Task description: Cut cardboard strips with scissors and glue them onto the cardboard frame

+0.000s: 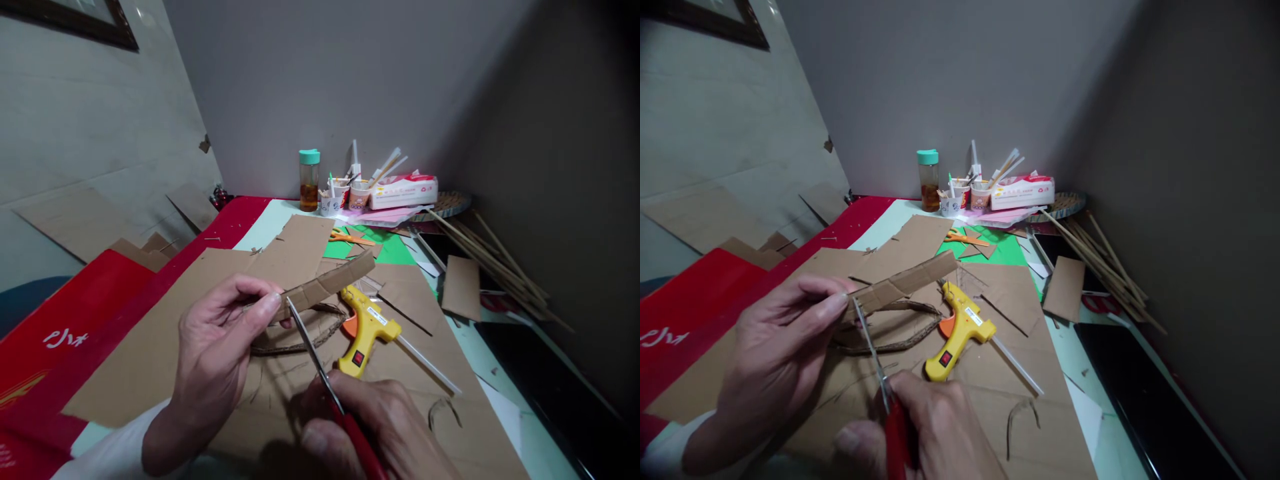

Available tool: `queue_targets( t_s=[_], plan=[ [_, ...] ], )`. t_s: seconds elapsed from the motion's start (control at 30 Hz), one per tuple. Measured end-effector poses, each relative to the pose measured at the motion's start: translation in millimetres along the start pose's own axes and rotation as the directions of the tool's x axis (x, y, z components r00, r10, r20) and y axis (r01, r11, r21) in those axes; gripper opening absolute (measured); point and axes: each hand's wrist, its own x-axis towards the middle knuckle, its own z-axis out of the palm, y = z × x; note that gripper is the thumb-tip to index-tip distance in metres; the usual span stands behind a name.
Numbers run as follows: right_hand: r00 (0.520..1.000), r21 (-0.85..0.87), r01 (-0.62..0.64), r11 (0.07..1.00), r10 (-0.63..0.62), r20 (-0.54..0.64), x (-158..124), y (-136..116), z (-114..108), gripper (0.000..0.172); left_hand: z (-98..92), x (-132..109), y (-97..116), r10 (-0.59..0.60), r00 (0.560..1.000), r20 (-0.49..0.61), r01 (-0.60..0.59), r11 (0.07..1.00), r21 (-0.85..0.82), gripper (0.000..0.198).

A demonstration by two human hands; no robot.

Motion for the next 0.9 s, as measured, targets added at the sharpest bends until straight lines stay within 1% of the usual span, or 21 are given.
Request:
queue_targets(
  t_s=[0.13, 0.23, 0.3, 0.4, 0.5, 0.57, 0.63, 0.73, 0.9],
  plan=[
    [0.995, -0.108, 0.033, 0.994, -0.043, -0.092, -1, 4, 4, 0.03, -2.0, 2, 1, -0.022, 1.0, 0.008, 0.022, 1.0, 0.011, 0.013],
    [0.987, -0.187, 0.061, 0.981, -0.087, -0.135, -1, 9, 8, 0.032, -4.7, 4, 0, -0.035, 0.999, 0.029, 0.034, 0.999, 0.033, 0.01],
    [0.975, -0.221, 0.086, 0.971, -0.128, -0.183, -2, 11, 10, 0.034, -6.7, 6, 1, -0.034, 0.998, 0.059, 0.03, 0.996, 0.08, 0.01],
    [0.971, -0.217, 0.099, 0.971, -0.142, -0.19, -2, 11, 10, 0.036, -9.5, 8, 5, -0.011, 0.995, 0.096, -0.008, 0.981, 0.196, 0.011],
    [0.982, -0.169, 0.071, 0.983, -0.099, -0.163, 1, 9, 9, 0.035, -12.0, 11, 7, 0.008, 0.992, 0.127, -0.042, 0.962, 0.268, 0.011],
    [0.989, -0.128, 0.038, 0.991, -0.056, -0.14, 5, 7, 8, 0.033, -13.0, 12, 5, -0.009, 0.991, 0.133, -0.024, 0.968, 0.25, 0.011],
    [0.991, -0.093, 0.031, 0.995, -0.043, -0.128, 9, 7, 8, 0.031, -13.0, 12, 2, -0.053, 0.991, 0.121, 0.028, 0.98, 0.196, 0.01],
    [0.988, -0.083, 0.062, 0.995, -0.073, -0.135, 14, 10, 9, 0.03, -11.3, 12, -3, -0.127, 0.987, 0.097, 0.114, 0.984, 0.136, 0.009],
    [0.978, -0.141, 0.119, 0.983, -0.14, -0.152, 13, 19, 12, 0.031, -6.9, 11, -4, -0.172, 0.981, 0.086, 0.165, 0.983, 0.083, 0.013]
  ],
)
